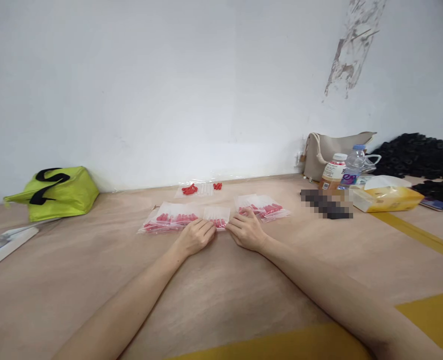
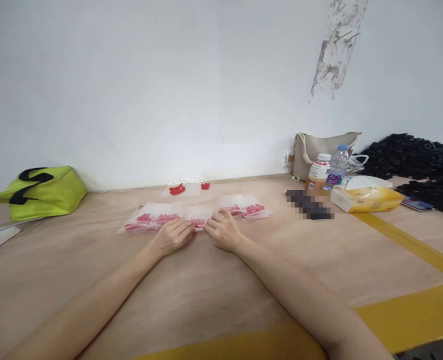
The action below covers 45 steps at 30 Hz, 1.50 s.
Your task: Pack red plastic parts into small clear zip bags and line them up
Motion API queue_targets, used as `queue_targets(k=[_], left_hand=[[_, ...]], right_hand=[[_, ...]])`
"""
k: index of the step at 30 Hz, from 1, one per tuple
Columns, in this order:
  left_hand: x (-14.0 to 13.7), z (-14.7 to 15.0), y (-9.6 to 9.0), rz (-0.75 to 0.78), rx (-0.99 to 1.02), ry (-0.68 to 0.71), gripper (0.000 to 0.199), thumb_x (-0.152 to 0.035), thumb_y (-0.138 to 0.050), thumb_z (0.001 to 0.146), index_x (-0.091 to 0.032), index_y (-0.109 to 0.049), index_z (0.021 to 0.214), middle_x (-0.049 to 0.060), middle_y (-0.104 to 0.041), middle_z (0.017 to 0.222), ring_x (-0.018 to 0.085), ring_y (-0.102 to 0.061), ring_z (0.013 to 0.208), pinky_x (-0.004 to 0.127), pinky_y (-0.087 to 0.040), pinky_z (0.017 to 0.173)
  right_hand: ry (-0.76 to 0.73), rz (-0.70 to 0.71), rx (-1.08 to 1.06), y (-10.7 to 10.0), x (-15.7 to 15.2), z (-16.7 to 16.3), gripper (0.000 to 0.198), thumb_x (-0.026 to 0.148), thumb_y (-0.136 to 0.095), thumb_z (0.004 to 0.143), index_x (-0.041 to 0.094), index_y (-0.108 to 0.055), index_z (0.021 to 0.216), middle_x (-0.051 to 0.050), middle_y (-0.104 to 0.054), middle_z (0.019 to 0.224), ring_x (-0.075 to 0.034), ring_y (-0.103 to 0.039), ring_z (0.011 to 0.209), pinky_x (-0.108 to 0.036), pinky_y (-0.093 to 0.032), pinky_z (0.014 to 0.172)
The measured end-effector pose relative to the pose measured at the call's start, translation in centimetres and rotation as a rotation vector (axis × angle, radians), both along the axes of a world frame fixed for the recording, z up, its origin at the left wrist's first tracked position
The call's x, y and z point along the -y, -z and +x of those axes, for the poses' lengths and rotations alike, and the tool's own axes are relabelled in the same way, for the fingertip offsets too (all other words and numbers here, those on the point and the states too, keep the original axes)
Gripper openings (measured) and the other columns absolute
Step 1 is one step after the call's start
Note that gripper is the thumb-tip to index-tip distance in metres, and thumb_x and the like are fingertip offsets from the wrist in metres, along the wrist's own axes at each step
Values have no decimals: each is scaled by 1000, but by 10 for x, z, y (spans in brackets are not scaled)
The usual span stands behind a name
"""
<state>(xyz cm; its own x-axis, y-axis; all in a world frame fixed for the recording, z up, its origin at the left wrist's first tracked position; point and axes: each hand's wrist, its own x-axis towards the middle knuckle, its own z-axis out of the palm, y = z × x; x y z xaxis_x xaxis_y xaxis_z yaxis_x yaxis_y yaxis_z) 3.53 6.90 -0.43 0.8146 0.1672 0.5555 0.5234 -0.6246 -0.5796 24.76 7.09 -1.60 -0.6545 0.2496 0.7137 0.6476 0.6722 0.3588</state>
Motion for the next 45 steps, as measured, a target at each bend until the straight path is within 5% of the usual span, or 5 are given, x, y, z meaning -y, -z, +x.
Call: queue_targets(k=[15,22,27,33,45], left_hand=[[-3,-10,0,2,-15,-120,17,-11,-38,88,-11,-54,82,5,-57,69,16,-54,66,28,-44,62],[-1,-10,1,-130,-14,-83,17,-21,-44,88,-16,-55,100,6,-62,91,18,-56,88,32,-44,77],[1,-1,0,-229,-47,-179,32,-14,-40,88,-22,-45,119,5,-56,112,19,-48,108,43,-28,99],[-5,8,-3,-328,-184,-261,38,-6,-32,88,-20,-42,122,5,-58,110,15,-53,102,40,-24,102],[-12,-36,-7,-319,-203,-330,40,-2,-32,83,-16,-49,116,8,-61,106,15,-59,90,42,-26,100]], right_hand=[[57,59,49,1,-14,17,26,6,-37,83,18,-57,71,0,-58,67,-11,-45,72,-37,-19,91],[-41,-218,62,-8,-8,34,15,25,-49,80,21,-60,90,-3,-60,89,-16,-46,89,-33,-26,85],[230,-305,-75,-13,-8,57,35,18,-51,72,21,-56,107,-6,-57,104,-20,-45,95,-35,-25,82],[381,-315,-152,-3,-27,54,20,23,-47,80,25,-66,86,-4,-63,94,-19,-47,87,-34,-24,73],[-27,-364,-67,3,-29,35,25,15,-46,83,29,-66,88,2,-68,90,-10,-58,81,-32,-25,90]])
